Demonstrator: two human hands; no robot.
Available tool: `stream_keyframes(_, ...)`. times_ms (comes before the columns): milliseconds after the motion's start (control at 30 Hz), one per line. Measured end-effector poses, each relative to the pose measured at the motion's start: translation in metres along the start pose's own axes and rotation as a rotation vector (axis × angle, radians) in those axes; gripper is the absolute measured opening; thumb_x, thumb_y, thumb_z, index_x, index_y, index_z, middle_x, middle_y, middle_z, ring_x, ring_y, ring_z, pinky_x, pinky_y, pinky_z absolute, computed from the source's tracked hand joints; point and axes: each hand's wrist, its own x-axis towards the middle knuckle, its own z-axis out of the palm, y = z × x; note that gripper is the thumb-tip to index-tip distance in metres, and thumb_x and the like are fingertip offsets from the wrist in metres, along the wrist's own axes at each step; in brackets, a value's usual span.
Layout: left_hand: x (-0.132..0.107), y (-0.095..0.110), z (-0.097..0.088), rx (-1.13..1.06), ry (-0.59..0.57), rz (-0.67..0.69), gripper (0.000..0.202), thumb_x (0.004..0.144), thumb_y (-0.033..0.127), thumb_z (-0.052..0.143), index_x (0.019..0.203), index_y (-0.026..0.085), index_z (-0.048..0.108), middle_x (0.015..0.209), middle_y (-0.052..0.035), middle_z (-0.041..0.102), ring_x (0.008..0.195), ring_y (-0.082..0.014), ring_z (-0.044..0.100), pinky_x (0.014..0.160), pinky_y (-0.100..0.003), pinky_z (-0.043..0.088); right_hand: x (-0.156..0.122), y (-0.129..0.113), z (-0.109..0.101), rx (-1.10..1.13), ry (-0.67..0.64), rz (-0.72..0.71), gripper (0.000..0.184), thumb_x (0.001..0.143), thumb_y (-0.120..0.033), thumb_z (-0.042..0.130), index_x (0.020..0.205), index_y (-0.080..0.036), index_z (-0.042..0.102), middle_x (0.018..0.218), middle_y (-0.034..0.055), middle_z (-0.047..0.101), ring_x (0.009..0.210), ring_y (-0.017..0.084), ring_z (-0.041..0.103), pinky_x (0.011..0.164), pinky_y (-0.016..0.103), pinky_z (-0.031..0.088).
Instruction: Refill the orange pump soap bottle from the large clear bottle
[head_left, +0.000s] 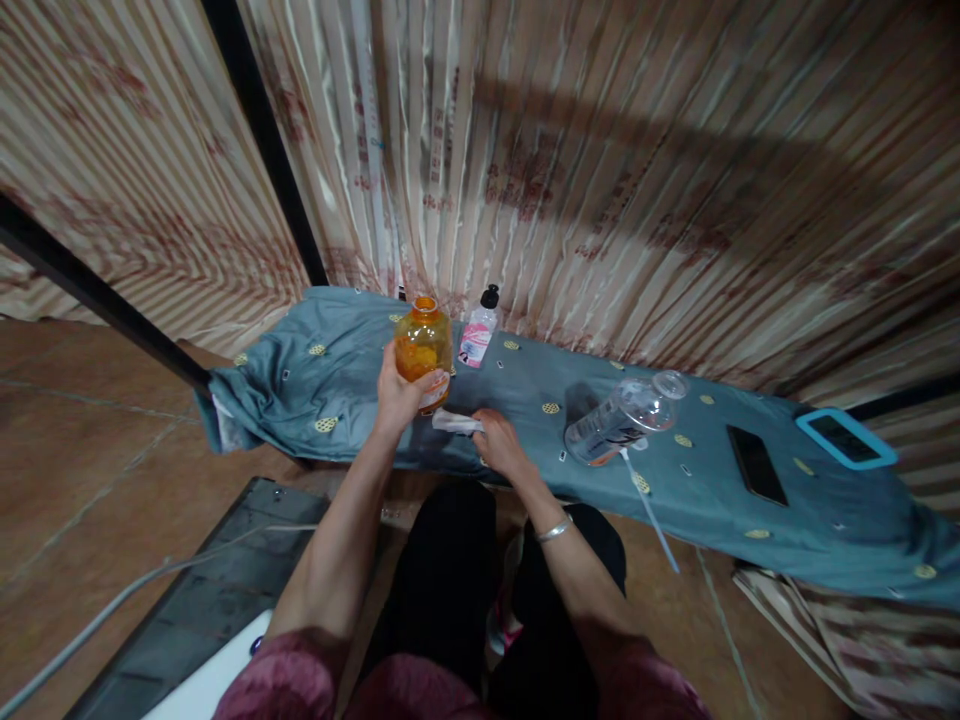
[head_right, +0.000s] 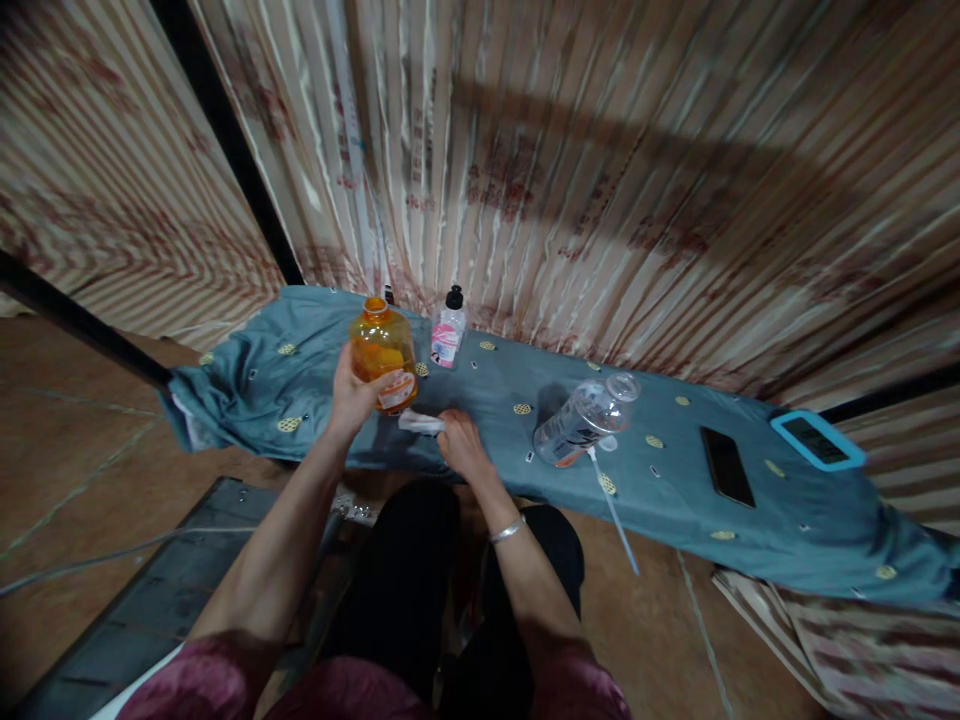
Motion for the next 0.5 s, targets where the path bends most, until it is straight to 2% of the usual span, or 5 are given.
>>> stream_keyframes(167, -0.010, 0.001, 0.019, -0.020, -0.081, -0.064, 0.092, 0.060, 0.020, 0.089, 0.139, 0.021, 0.042, 0.133, -0.0109, 0.064, 0.128, -0.0305, 0.062, 0.111, -0.050, 0.051, -0.023, -0.002, -0.025, 0.064, 0.010, -0.038, 0.014, 0.097, -0.016, 0.058, 0.110, -0.016, 0.065, 0.106, 0.0049, 0.070, 0.101, 0.022, 0.066, 0.095, 0.045, 0.052)
stream_keyframes(267, -0.025, 0.020, 0.013, 0.051, -0.075, -0.071, 0.105, 0.061, 0.022, 0.089, 0.148, 0.019, 0.030, 0.152, -0.0164, 0.047, 0.144, -0.0321, 0.046, 0.121, -0.050, 0.038, -0.048, -0.008, -0.032, 0.127, 0.011, -0.051, 0.027, 0.094, -0.008, 0.056, 0.118, -0.018, 0.062, 0.116, 0.0070, 0.069, 0.110, 0.024, 0.065, 0.101, 0.047, 0.049)
stream_keyframes(367, -0.066, 0.043, -0.001, 0.204, -0.035, 0.003, 0.114, 0.062, 0.036, 0.090, 0.152, 0.011, 0.024, 0.165, -0.0225, 0.024, 0.157, -0.0365, 0.017, 0.130, -0.051, 0.014, -0.079, -0.013, -0.029, 0.198, 0.002, -0.032, 0.036, 0.088, -0.002, 0.055, 0.119, -0.018, 0.065, 0.121, 0.0092, 0.069, 0.118, 0.027, 0.061, 0.108, 0.052, 0.043)
stream_keyframes(433, -0.108, 0.049, -0.006, 0.196, -0.154, 0.028, 0.099, 0.071, 0.038, 0.083, 0.152, 0.014, 0.031, 0.163, -0.0197, 0.031, 0.156, -0.0339, 0.022, 0.131, -0.050, 0.016, -0.099, -0.014, -0.022, 0.275, -0.013, 0.006, 0.038, 0.083, -0.001, 0.060, 0.117, -0.018, 0.066, 0.120, 0.0089, 0.069, 0.118, 0.027, 0.061, 0.108, 0.052, 0.042)
stream_keyframes(500, -0.154, 0.044, -0.003, 0.108, -0.397, -0.176, 0.085, 0.071, 0.036, 0.080, 0.145, 0.016, 0.043, 0.155, -0.0183, 0.046, 0.149, -0.0337, 0.038, 0.127, -0.051, 0.027, -0.117, -0.011, -0.009, 0.372, -0.019, 0.085, 0.037, 0.083, -0.005, 0.063, 0.116, -0.020, 0.066, 0.117, 0.0072, 0.071, 0.113, 0.026, 0.064, 0.105, 0.051, 0.046)
